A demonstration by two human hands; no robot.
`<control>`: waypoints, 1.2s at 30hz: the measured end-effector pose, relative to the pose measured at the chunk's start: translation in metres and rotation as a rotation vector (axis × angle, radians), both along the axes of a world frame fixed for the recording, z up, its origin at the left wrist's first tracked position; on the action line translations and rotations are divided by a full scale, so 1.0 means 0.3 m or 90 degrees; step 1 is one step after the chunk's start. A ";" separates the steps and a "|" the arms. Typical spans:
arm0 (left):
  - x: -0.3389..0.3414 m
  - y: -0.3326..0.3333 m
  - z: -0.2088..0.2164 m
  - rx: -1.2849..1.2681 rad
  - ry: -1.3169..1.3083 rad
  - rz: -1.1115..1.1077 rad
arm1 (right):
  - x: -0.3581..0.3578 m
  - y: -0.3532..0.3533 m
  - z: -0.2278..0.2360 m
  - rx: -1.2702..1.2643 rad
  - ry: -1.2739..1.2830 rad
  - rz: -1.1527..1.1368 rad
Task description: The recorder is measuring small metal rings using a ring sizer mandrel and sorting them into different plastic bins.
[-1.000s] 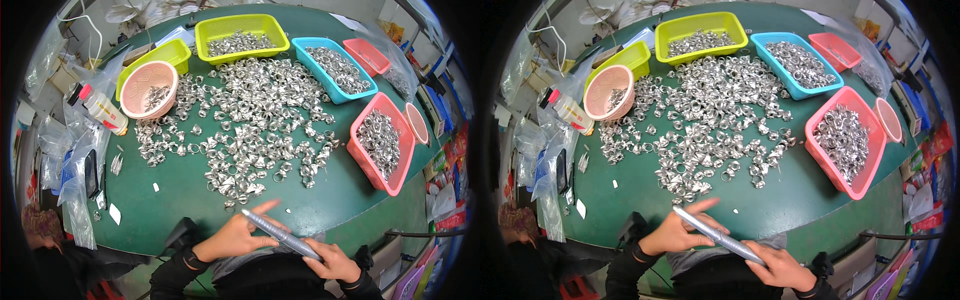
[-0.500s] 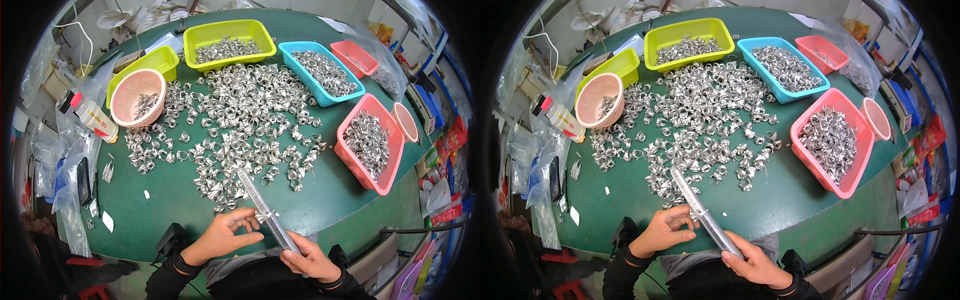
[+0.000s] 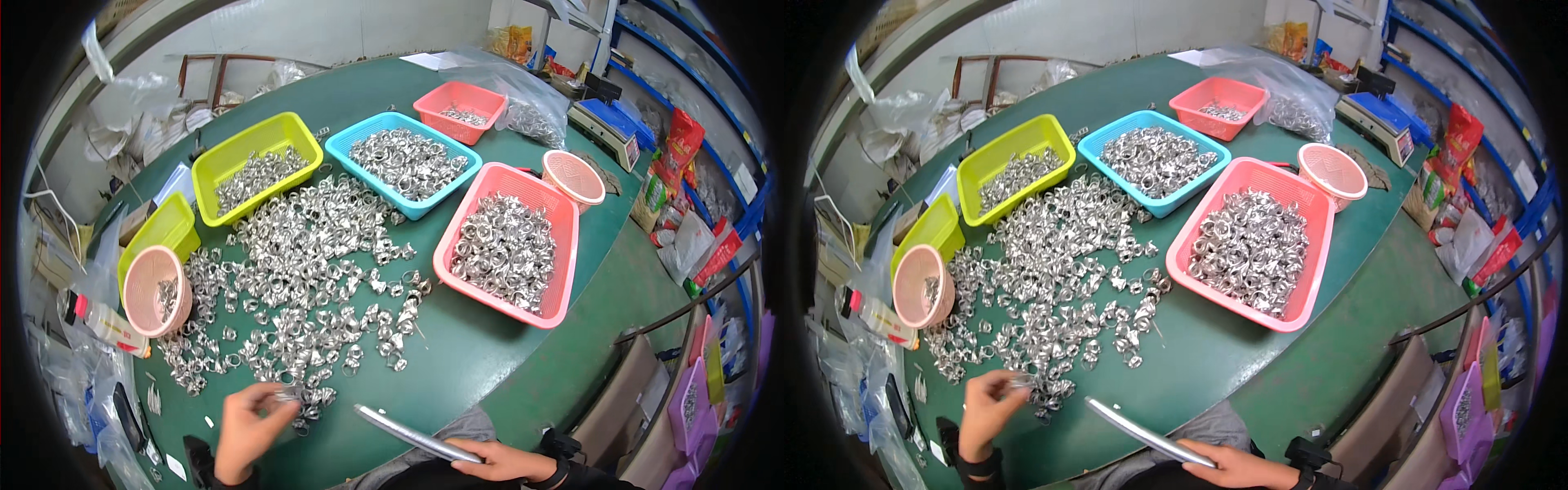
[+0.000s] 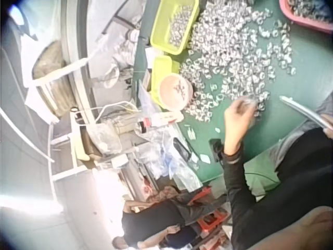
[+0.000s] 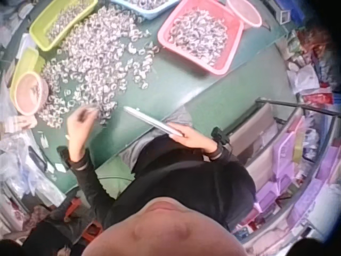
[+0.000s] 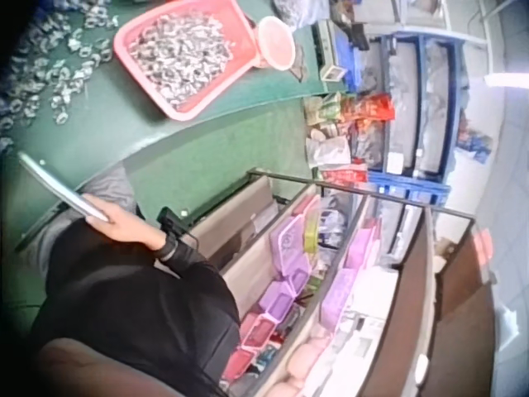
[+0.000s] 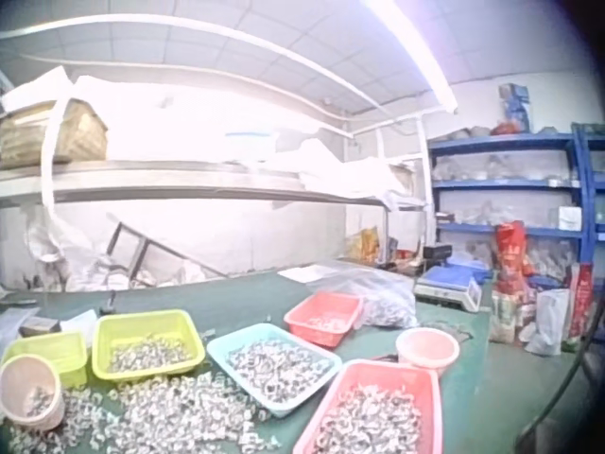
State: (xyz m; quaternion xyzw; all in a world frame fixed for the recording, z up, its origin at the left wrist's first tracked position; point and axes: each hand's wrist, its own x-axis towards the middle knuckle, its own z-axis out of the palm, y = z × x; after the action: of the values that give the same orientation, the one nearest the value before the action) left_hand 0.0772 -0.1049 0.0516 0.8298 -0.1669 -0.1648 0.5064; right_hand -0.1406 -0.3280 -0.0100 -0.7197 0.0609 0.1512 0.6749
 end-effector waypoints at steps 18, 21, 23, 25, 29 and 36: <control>0.181 -0.416 -0.068 0.077 -0.371 -0.282 | 0.000 -0.130 0.056 0.130 0.122 -0.287; 0.104 -0.271 -0.156 0.130 -0.395 -0.342 | -0.002 -0.126 0.005 0.114 0.086 -0.282; 0.061 -0.198 -0.153 0.119 -0.366 -0.387 | 0.004 -0.112 -0.007 0.088 0.063 -0.271; 0.013 -0.158 -0.106 0.117 -0.291 -0.334 | 0.020 -0.105 0.003 0.068 0.093 -0.254; -0.049 -0.048 -0.092 0.139 -0.442 -0.115 | 0.036 -0.061 0.017 0.071 0.084 -0.243; -0.070 -0.140 -0.150 0.198 -0.459 -0.288 | 0.070 -0.019 0.037 0.048 0.070 -0.208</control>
State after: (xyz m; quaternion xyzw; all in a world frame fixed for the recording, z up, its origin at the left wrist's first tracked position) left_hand 0.0563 -0.1468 0.0066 0.8428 -0.4834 0.0053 0.2366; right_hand -0.1196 -0.3337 0.0010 -0.6652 0.2079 0.0806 0.7126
